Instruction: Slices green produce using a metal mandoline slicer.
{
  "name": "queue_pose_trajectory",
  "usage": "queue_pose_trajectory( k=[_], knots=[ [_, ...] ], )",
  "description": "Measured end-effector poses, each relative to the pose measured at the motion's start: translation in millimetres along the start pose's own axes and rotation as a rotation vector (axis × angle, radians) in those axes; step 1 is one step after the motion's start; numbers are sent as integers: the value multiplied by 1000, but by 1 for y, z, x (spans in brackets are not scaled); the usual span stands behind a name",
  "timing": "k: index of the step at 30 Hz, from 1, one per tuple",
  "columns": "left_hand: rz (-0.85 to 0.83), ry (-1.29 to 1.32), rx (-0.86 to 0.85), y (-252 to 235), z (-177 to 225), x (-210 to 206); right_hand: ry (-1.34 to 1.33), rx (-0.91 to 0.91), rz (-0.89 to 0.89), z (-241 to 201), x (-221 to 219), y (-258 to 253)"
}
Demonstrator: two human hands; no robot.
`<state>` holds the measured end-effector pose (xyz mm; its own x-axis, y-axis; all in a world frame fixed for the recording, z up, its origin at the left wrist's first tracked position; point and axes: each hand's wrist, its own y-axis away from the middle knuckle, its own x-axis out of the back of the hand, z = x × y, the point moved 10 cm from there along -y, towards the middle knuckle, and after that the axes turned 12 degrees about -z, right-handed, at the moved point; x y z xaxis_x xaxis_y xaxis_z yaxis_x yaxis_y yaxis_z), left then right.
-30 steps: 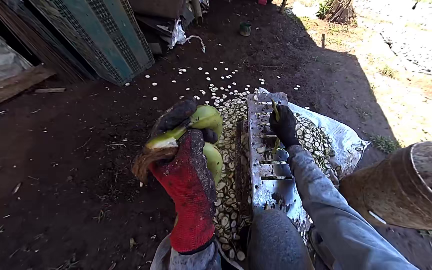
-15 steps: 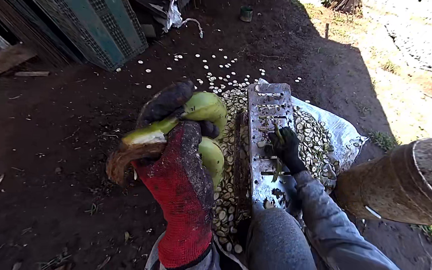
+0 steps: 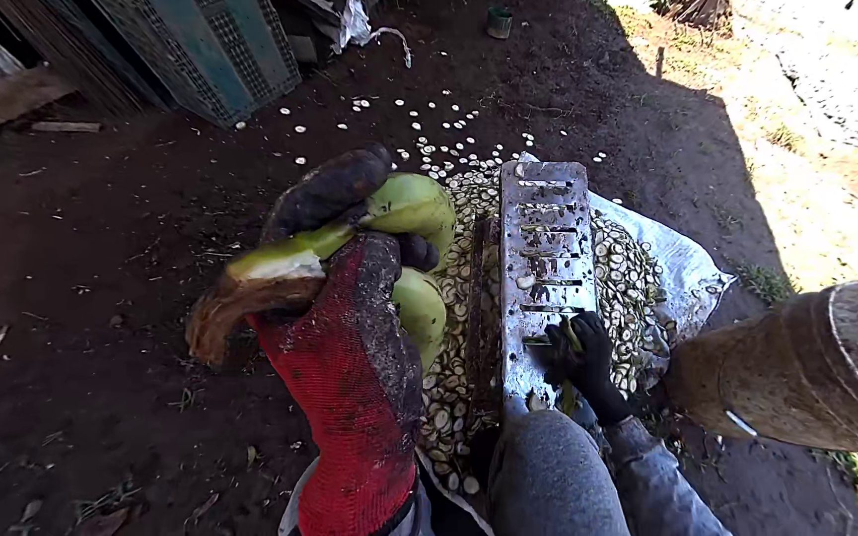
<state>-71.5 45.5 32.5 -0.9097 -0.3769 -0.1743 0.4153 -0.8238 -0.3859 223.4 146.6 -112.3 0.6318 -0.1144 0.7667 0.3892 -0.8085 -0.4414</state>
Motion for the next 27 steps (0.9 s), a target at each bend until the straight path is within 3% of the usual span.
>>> queue_pose_trajectory(
  k=[5,7,9,13,15,18,22,24,27],
  knots=[
    [11,-44,-42,-3,-5,-11,143,-70,-128,73,-42,-171],
    [43,-21,-63,-9,-6,-13,122,-105,-132,81,-45,-201],
    [53,-17,-81,-10,-3,-16,-3,-117,-143,66,-42,-174],
    [-16,28,-95,-7,6,-9,-187,-110,-166,25,-21,-12],
    [17,26,-68,-3,9,-1,-182,-37,-160,3,-13,36],
    [5,4,-26,4,2,6,-78,-19,-202,12,-17,-1],
    [-15,-59,-77,-2,2,-1,119,-87,-247,69,-42,-145],
    [7,-43,-104,-8,5,-6,134,-176,-251,89,-46,-188],
    [13,-2,-71,-8,3,-8,59,-158,-298,73,-45,-158]
  ],
)
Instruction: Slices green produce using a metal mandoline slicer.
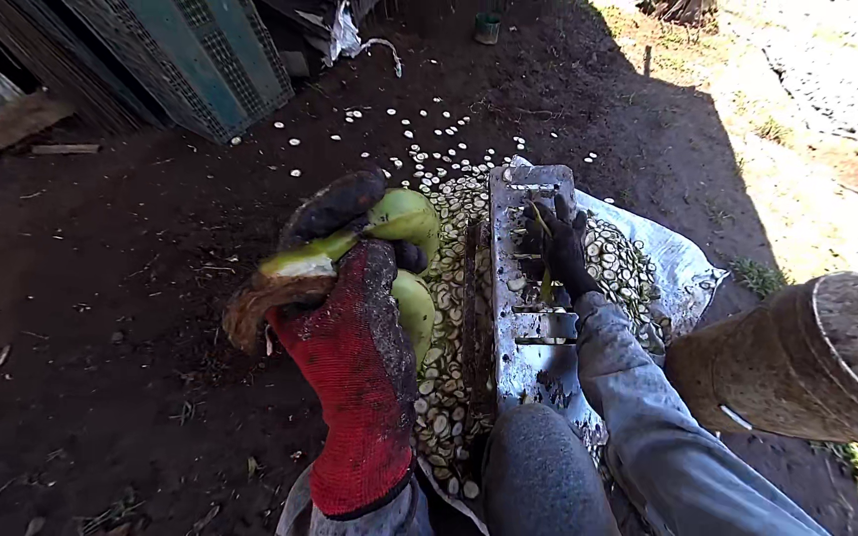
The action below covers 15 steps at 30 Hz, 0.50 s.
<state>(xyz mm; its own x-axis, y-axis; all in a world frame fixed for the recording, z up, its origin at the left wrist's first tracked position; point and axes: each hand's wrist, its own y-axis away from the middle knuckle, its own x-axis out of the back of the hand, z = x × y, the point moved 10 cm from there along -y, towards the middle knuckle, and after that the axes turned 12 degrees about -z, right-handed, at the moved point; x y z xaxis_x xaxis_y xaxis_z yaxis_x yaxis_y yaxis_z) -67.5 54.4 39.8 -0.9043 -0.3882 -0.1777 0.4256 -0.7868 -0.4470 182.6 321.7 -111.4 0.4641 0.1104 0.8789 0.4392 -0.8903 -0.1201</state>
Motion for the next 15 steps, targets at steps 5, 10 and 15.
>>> queue_pose_trajectory(
  k=[5,10,15],
  knots=[
    [36,26,48,7,2,7,-133,111,-44,-29,-31,171],
    [-24,5,-11,7,4,7,64,108,-85,-18,-22,103],
    [59,1,15,0,3,0,77,-47,18,12,2,-17]
  ],
)
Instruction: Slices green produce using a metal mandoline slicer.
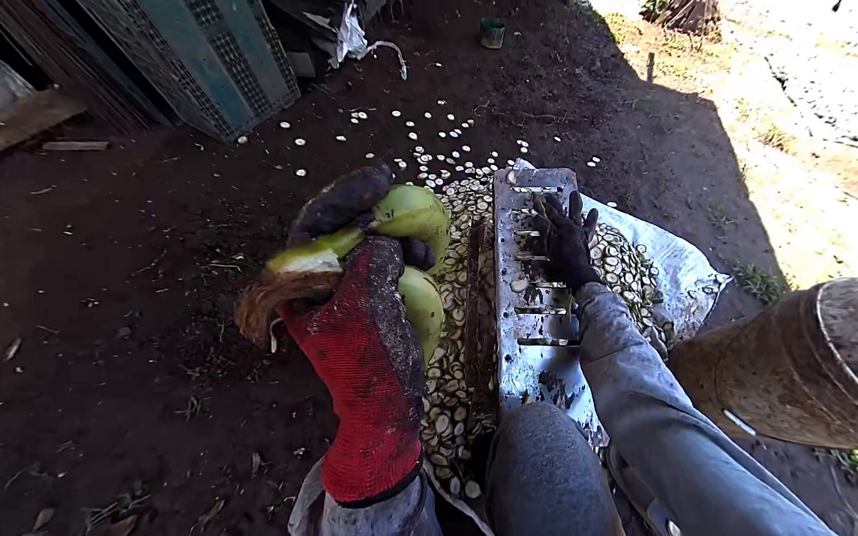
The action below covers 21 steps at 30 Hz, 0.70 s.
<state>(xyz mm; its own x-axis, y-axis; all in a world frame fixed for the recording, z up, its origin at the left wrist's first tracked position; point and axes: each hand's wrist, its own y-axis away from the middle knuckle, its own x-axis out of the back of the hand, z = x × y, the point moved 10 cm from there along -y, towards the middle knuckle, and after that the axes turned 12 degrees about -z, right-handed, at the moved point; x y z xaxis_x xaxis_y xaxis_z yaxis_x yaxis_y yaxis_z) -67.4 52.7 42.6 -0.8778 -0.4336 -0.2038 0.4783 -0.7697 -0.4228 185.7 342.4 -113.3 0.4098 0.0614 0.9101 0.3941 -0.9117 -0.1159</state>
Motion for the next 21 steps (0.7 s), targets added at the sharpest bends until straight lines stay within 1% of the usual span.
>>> queue_pose_trajectory(
  k=[1,2,3,6,7,8,9,10,13,15,16,18,19,21],
  knots=[
    [-14,-9,7,0,-2,0,-44,8,3,-4,-2,11],
    [-34,-9,2,1,-3,1,-76,34,2,-10,-5,34],
    [-41,-10,-3,1,-3,2,-96,72,3,-16,-10,67],
    [-57,2,17,6,-3,9,-79,145,13,-34,-27,192],
    [-62,9,25,7,-4,12,-66,167,29,-41,-28,217],
    [-61,18,24,8,-3,14,-34,177,34,-46,-26,223],
    [-77,11,21,11,-2,16,-2,177,27,-47,-25,214],
    [-98,0,22,14,-3,16,25,156,6,-42,-27,193],
    [-109,-17,-13,11,-2,9,140,57,-15,-19,-23,85],
    [-54,-42,-15,10,0,5,185,-12,-50,-12,-19,34],
    [-25,-49,-12,7,-1,5,203,-33,-81,-10,-17,21],
    [-27,-23,-16,1,-2,4,199,-54,-148,-8,-13,12],
    [-32,8,-21,-1,-3,4,195,-45,-142,-9,-7,10],
    [-30,54,-26,-2,-2,6,139,40,-98,-23,3,3]
  ],
)
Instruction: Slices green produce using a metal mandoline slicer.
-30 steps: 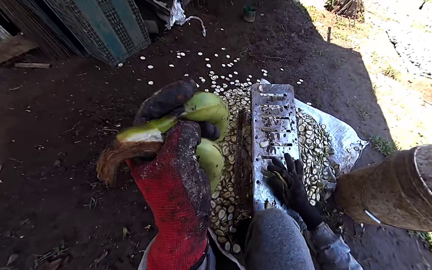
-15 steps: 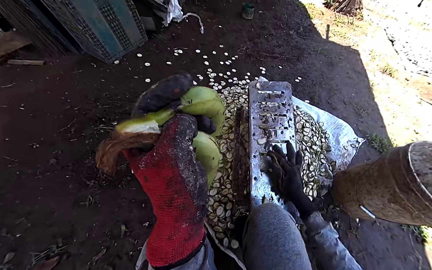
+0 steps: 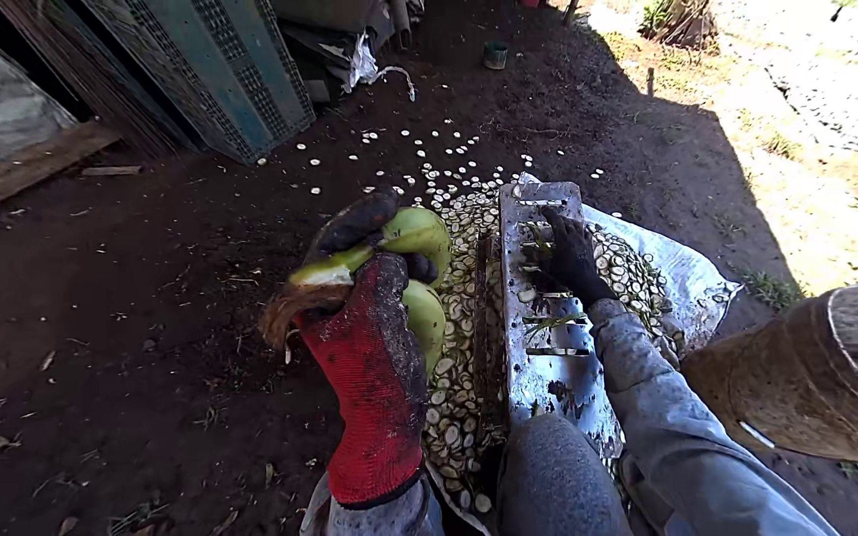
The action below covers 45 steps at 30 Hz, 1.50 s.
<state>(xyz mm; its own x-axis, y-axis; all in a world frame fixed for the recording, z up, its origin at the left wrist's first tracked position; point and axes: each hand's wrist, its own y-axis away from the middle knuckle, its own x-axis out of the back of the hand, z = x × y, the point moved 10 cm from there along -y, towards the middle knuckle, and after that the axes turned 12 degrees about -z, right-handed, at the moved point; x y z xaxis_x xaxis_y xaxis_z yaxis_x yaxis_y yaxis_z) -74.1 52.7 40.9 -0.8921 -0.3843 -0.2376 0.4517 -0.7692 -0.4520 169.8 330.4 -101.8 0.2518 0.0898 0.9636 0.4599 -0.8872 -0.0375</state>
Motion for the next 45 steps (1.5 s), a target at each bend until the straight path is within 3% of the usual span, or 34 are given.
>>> queue_pose_trajectory(
  k=[3,5,7,10,12,14,19,21,23,25,28,30,33,37,41,43,45],
  knots=[
    [-23,-55,28,3,-1,0,-47,182,-42,-23,-9,-18],
    [2,-75,27,3,-1,0,-90,189,-37,-29,-15,-12],
    [11,-39,3,2,0,0,-179,105,-18,-30,-21,31],
    [5,-41,47,6,-1,2,-192,-50,-55,-21,-46,136],
    [14,-39,59,7,1,4,-116,-30,5,-32,-46,178],
    [0,-21,38,7,2,3,-9,-3,57,-36,-39,164],
    [30,-84,66,8,-3,-7,199,-167,33,-7,-9,5],
    [21,-75,57,5,-8,-11,168,-255,17,3,0,-30],
    [-39,-63,51,3,-11,-14,53,-180,31,-3,-4,-11],
    [-76,-40,66,4,-11,-13,-25,-33,87,-17,-17,48],
    [-68,-28,102,5,-7,-9,-3,41,158,-32,-42,151],
    [-51,-26,106,6,-5,-5,72,49,170,-40,-44,168],
    [-42,-32,98,8,-5,-9,130,-33,13,-23,-38,109],
    [-26,-30,53,3,-7,-16,228,-104,32,-19,-17,9],
    [-20,14,84,1,-15,-24,198,-197,23,-7,-11,-39],
    [-53,5,121,4,-23,-25,58,-279,125,9,-3,-40],
    [-99,47,140,5,-25,-32,-201,-388,365,37,23,-17]
  ],
)
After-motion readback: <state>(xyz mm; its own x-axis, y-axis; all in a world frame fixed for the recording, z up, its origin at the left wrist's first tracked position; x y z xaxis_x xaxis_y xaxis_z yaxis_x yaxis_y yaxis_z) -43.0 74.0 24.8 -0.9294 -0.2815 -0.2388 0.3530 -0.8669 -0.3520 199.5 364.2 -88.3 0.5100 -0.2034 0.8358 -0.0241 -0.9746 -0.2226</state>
